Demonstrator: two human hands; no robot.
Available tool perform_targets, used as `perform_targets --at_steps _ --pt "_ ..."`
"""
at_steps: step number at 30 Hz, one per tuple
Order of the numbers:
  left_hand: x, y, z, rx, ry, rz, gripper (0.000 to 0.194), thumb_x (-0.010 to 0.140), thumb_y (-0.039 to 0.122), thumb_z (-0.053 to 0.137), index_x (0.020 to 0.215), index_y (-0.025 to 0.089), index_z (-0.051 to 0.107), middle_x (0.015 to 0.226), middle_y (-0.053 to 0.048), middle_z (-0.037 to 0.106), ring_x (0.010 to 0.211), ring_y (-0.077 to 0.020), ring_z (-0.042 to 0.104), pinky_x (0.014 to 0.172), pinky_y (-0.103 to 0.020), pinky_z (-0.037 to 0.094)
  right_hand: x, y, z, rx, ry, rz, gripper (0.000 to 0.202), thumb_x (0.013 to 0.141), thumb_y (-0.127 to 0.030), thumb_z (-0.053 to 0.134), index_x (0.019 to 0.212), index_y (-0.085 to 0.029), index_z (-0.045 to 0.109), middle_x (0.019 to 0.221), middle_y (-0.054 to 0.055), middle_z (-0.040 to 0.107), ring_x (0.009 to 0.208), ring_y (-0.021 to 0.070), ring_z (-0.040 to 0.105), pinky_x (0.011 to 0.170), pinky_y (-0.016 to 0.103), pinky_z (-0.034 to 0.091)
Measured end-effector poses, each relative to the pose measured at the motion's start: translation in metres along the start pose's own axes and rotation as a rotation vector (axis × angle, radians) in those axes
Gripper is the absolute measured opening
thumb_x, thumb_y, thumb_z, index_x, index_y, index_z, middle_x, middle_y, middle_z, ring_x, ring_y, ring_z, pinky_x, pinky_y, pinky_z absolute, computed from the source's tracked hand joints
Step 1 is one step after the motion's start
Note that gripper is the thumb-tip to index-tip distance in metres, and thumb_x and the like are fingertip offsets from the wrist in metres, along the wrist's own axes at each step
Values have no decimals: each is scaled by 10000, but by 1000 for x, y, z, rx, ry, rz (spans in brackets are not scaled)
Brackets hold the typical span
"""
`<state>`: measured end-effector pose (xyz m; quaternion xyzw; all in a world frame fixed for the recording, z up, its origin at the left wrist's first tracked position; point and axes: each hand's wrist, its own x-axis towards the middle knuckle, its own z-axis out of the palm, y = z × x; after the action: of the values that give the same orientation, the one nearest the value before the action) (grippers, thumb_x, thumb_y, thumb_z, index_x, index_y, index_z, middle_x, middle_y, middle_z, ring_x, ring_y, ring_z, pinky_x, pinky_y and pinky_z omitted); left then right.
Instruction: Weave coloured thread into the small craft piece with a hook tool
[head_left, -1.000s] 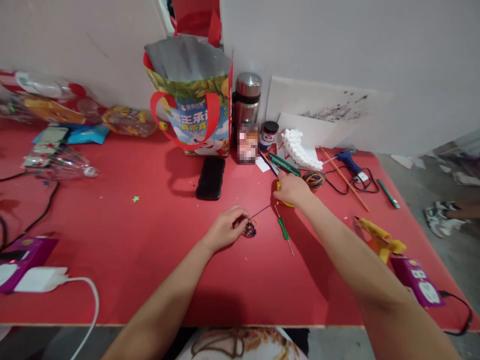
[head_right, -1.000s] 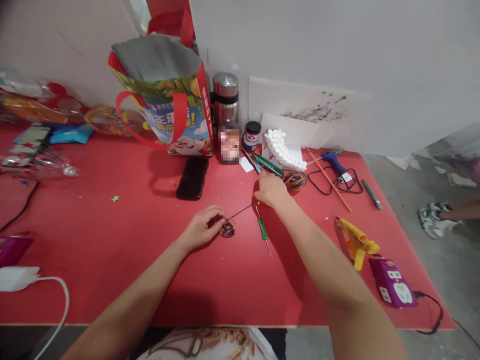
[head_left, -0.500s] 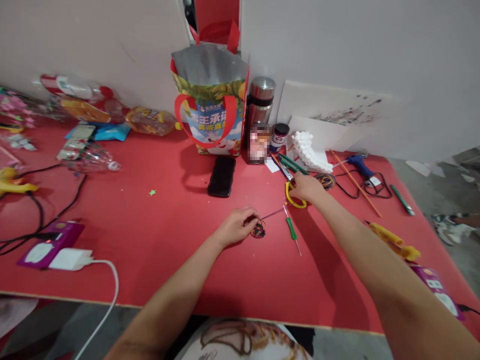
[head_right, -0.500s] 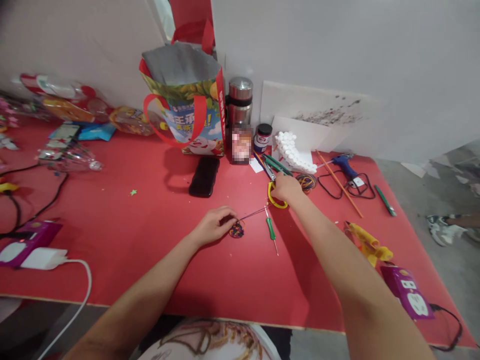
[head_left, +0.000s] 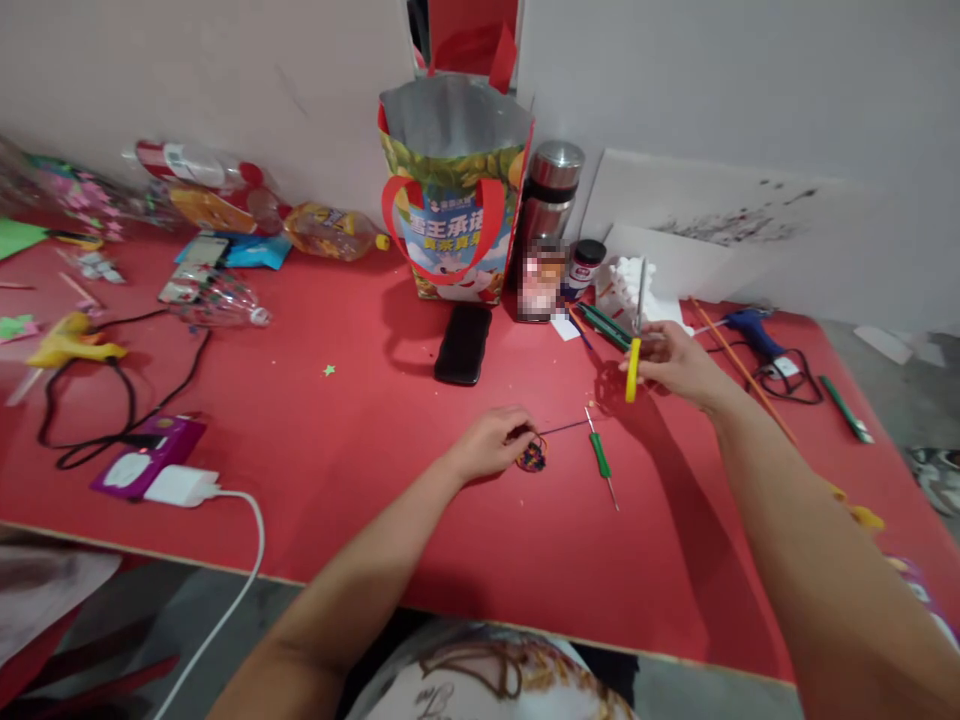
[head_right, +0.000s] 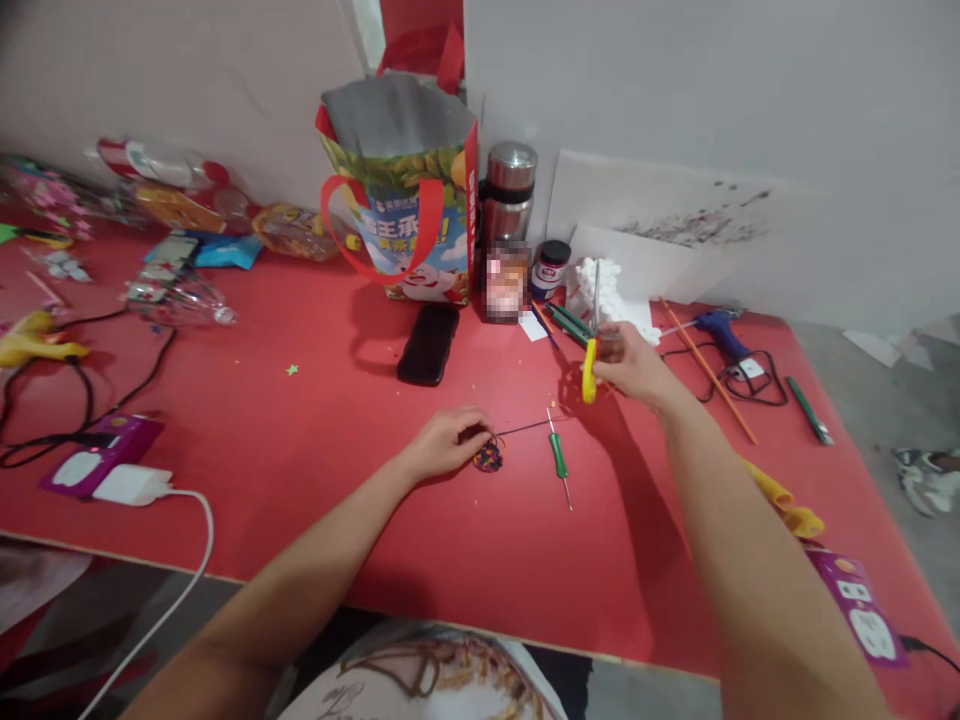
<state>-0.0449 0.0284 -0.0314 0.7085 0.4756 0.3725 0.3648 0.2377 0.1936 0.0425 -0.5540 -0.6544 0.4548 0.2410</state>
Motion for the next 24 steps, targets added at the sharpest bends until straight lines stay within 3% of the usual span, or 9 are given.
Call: perform_targets --at_steps 2,4,7,9,12,15,17,24 --pt "0 -1 0 -30 11 -27 94 940 218 621 911 184 703 852 -46 706 718 -157 608 694 -292 472 -4 -3 1 214 105 -135 694 648 -309 849 1225 -259 465 949 13 666 813 216 691 697 354 567" --pt "0 -2 0 -69 26 -54 95 939 236 633 899 180 698 839 -51 714 733 -165 629 693 -294 484 -7 -7 1 264 158 -204 736 702 -397 839 1309 -337 426 1009 5 665 878 228 677 699 354 536" --pt "1 -3 0 -134 48 -96 102 937 245 638 893 175 697 836 -58 729 745 -170 656 697 -301 511 -12 -15 -1 327 72 -293 725 837 -460 766 1429 -451 346 1043 8 684 926 254 647 665 354 471" --pt "1 -3 0 -180 58 -124 105 931 248 645 882 173 700 837 -61 737 738 -167 666 696 -303 527 -16 -21 -2 412 195 -347 618 847 -511 756 1373 -446 438 1004 8 655 885 254 620 664 367 460" --pt "0 -4 2 -251 84 -172 104 912 258 675 858 172 699 824 -59 741 712 -155 668 665 -288 535 -25 -31 0 439 204 -331 573 814 -691 707 1288 -432 516 989 35 632 841 269 570 685 407 464" --pt "0 -5 4 -348 110 -238 122 921 287 669 880 173 680 783 -52 744 604 -129 645 540 -244 502 -45 -37 6 395 133 -269 701 816 -899 453 1283 -382 533 959 68 622 781 278 541 657 414 443" --pt "1 -5 5 -424 130 -282 147 931 321 654 909 176 651 755 -47 746 527 -121 626 462 -230 480 -65 -35 13 389 -3 -213 822 816 -962 327 1291 -328 549 903 69 624 715 258 549 626 394 433" --pt "6 -5 -4 -591 219 -351 251 885 393 717 929 174 602 768 -66 776 461 -114 622 417 -236 521 -140 5 48 586 -481 -4 976 836 -982 170 1177 -193 632 809 99 694 530 186 512 492 319 299"
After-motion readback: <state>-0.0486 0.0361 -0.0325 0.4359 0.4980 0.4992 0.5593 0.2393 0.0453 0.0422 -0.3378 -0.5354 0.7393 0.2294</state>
